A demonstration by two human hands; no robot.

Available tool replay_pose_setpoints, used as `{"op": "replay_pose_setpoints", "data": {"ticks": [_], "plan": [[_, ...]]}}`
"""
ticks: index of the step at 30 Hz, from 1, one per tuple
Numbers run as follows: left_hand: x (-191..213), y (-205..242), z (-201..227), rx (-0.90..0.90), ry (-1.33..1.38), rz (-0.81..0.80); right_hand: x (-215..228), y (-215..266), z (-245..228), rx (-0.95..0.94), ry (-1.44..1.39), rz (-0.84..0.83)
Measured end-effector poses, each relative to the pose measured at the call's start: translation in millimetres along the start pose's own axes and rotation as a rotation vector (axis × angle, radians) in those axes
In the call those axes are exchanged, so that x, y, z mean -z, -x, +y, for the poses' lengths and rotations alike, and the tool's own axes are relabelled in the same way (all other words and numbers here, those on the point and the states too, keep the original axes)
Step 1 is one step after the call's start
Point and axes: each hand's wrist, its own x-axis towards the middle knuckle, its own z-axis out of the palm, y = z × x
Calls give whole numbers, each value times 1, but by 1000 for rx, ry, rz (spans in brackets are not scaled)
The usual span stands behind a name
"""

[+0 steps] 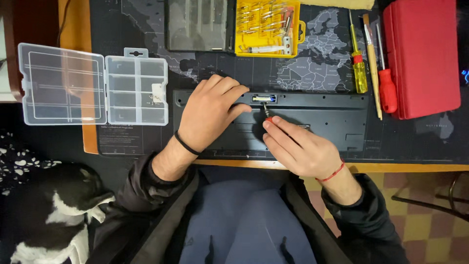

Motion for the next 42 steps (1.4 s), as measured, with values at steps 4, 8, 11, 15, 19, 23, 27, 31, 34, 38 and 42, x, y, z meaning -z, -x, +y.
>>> {"op": "replay_pose_setpoints", "data": {"ticks": [4,8,11,15,19,23,27,31,34,38,42], "plan": [[7,-3,5,44,34,-23,-3,3,0,-15,-11,20],[10,-4,6,76,80,-46,3,6,5,-77,-132,100],[10,-4,6,83,94,-48,12,9,13,-194,-245,103],[9,-3,3,76,97,-58,2,45,32,-404,-273,103],[17,-3,7,64,47,-58,18,24,55,-540,-439,78],[22,-2,8,52,-6,-69,22,17,76,-629,-629,63],[40,-10,10,10,-112,-123,21,14,100,-653,-833,41],[31,-35,1,-31,-140,-166,17,16,118,-635,-916,-75],[5,-52,-8,-80,-128,-131,9,25,125,-622,-956,-80],[-44,-60,-32,-102,-57,-142,5,32,123,-636,-979,-53],[-72,-62,-44,-38,70,-104,1,43,125,-646,-957,-12]]}}
